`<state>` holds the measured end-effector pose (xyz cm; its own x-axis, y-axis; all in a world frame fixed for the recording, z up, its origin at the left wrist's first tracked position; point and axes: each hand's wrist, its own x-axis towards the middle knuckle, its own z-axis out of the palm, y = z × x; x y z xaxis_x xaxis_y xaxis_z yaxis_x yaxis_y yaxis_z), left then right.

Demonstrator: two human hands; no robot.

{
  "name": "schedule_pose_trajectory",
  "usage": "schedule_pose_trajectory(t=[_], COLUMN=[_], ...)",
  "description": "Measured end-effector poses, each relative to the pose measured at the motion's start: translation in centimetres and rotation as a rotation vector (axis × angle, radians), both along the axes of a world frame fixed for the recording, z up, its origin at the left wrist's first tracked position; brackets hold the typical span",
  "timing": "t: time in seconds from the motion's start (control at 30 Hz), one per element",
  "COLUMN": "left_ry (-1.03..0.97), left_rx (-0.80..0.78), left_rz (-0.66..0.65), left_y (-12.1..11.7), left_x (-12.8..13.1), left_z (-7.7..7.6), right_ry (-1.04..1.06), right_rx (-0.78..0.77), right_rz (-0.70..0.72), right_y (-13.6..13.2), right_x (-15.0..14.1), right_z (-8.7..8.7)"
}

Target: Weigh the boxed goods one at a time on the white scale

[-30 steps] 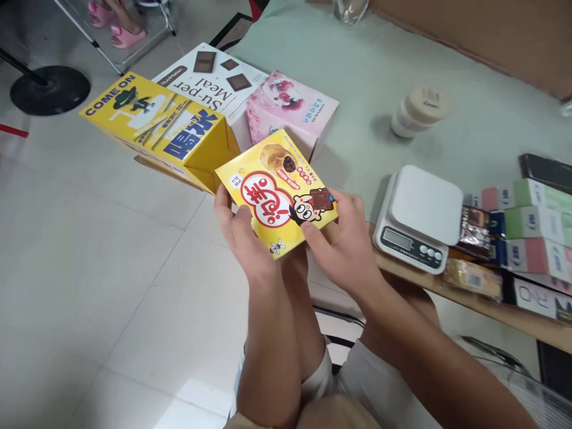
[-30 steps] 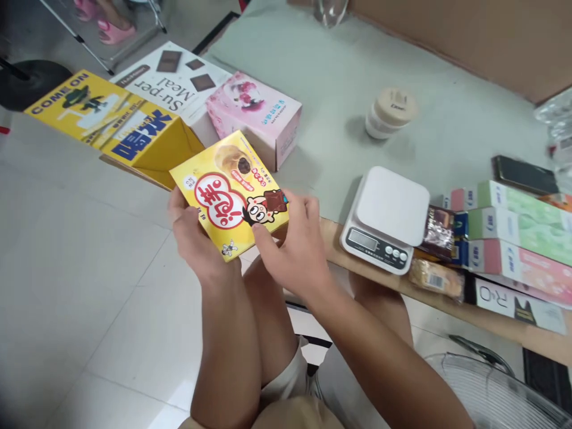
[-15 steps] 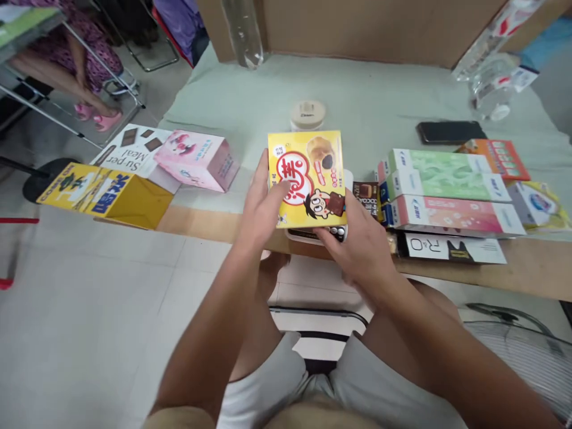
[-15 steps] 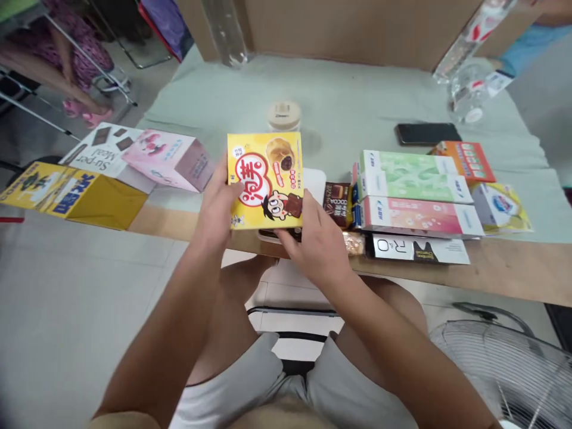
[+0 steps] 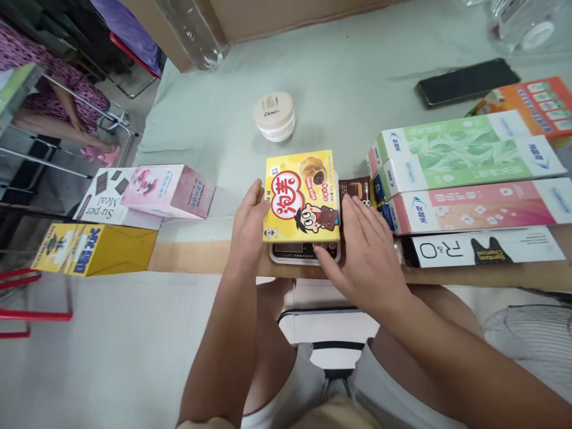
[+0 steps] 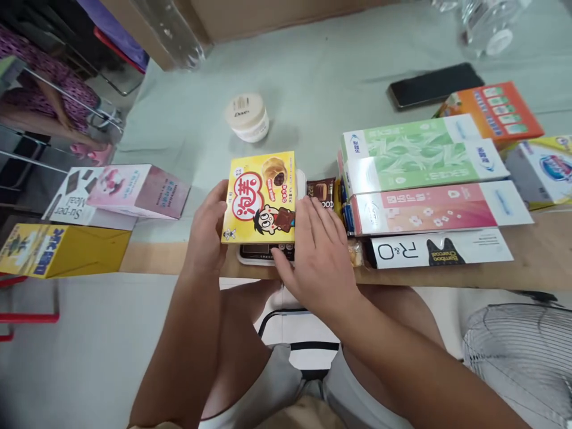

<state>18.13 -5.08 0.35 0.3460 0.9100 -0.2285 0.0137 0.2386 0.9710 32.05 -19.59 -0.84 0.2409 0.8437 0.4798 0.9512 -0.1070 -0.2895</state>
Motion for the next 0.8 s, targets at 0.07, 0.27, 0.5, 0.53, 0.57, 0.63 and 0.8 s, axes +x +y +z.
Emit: schedule_pose_trajectory(t=[0.07, 0.27, 0.5, 0.53, 0.57, 0.63, 0.8], left_ry=[-0.018, -0.055, -0.133, -0.162, -0.202, -0.299, -0.33], left_rx=[-0.002, 0.017, 0.111, 0.162, 0.215, 0.33, 0.503], left_rz=[-0.047, -0.098, -0.106, -0.081, -0.057, -0.02, -0.011], left_y=[-0.1, -0.3, -0.9, -1.2, -1.6, -2.9, -7.9], left_x=[0.0, 0.0, 0.2, 0.4, 0.7, 1.5, 4.8], left_z=[-0.2, -0.7, -0.6, -0.3, 0.0, 1.0, 4.2], right_ry=[0.021, 0.1, 0.213, 0.226, 0.243, 0.298, 0.487], right_rx=[0.008, -0.02, -0.052, -0.039, -0.015, 0.059, 0.313], right_rz=[0.025, 0.062, 0.123, 0.129, 0.139, 0.177, 0.22], right_y=[-0.3, -0.5, -0.6, -0.7, -0.9, -1.4, -3.6], right_x=[0.0, -0.2, -0.1, 0.0, 0.1, 0.5, 2.5], right_z=[0.0, -0.2, 0.3, 0.7, 1.1, 2.0, 4.3])
